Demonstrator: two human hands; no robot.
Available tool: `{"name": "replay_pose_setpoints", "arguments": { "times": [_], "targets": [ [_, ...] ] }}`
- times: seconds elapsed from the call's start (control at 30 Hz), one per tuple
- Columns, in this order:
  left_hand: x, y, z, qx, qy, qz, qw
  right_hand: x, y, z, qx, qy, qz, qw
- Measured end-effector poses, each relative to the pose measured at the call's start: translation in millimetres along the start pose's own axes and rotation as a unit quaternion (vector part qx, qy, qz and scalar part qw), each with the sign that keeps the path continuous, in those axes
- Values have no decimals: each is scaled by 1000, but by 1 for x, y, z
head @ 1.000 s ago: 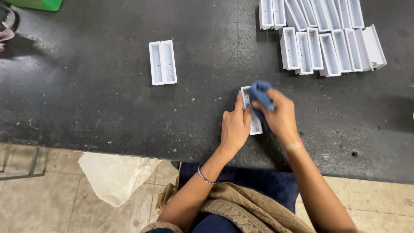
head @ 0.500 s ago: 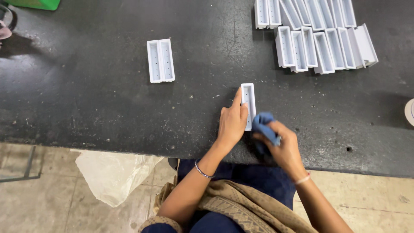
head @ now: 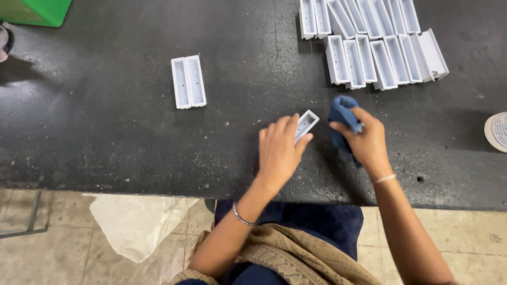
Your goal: The person wipes the interior and exterior of small white plastic trays with a blue cloth, then stacks the cleaned trays on the table. The person occasionally dips the cloth into a nearby container to re-wet it.
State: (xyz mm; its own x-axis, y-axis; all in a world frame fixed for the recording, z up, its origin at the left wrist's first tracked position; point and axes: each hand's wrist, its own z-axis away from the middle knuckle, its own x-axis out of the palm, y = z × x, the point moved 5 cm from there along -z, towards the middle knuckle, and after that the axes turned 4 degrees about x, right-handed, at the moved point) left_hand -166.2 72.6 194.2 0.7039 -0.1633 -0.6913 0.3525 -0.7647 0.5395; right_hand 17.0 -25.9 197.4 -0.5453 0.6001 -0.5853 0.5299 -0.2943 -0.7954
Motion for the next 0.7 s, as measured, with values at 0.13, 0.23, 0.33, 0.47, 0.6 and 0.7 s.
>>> {"name": "replay_pose_setpoints", "arguments": {
  "times": [0.13, 0.23, 0.33, 0.47, 0.6, 0.7],
  "targets": [
    [9, 1, 7, -23, 16, 21, 999, 20, -11, -30, -62, -71, 86, 992],
    [11, -3, 7, -20, 27, 39, 999, 37, -14, -47, -55, -107, 112, 986],
    [11, -6, 5, -20, 32, 62, 997, 43, -21, -53, -90, -109, 87, 986],
    [12, -4, 5, -29, 29, 65, 997, 33, -19, -43, -64, -76, 101, 990],
    [10, -5, 5, -23, 40, 60, 997, 33, -20, -39, -66, -60, 82, 993],
    [11, -6, 5, -36, 29, 61, 997, 43, -22, -49, -47, -53, 117, 991]
  ]
}}
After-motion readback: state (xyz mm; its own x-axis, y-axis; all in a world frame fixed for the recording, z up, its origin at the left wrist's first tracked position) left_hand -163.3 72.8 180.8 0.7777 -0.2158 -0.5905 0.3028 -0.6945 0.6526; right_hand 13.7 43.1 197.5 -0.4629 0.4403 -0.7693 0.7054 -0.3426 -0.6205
